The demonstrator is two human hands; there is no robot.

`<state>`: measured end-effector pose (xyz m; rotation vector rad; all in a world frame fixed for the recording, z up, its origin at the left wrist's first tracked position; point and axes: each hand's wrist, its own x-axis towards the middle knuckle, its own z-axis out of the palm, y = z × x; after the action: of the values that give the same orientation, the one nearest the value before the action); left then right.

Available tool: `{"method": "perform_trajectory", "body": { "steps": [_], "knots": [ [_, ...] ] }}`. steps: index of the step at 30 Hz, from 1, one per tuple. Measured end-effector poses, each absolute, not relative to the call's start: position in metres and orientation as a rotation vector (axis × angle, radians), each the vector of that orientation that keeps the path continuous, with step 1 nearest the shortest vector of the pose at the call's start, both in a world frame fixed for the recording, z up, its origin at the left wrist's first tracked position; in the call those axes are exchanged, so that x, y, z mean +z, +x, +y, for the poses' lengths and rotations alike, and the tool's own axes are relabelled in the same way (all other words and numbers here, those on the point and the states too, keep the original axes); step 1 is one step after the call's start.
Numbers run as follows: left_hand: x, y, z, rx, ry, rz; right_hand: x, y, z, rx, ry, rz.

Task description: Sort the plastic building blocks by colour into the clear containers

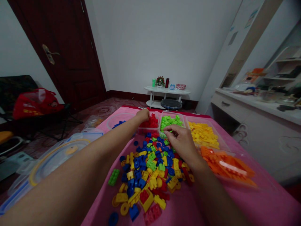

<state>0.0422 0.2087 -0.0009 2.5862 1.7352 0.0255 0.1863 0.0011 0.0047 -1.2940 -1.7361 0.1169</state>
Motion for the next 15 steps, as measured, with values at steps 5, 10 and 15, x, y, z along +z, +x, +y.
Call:
{"method": "perform_trajectory", "body": {
  "steps": [5,10,15],
  "knots": [
    [0.012,0.041,0.214,-0.119,2.581,1.657,0.005,0.187,0.001,0.102,-1.292,-1.744],
    [0.008,0.040,0.217,-0.233,2.577,1.568,0.005,0.187,0.001,0.099,-1.289,-1.763],
    [-0.002,0.040,0.224,-0.291,2.534,1.563,0.005,0.186,0.001,0.102,-1.287,-1.762]
  ]
}}
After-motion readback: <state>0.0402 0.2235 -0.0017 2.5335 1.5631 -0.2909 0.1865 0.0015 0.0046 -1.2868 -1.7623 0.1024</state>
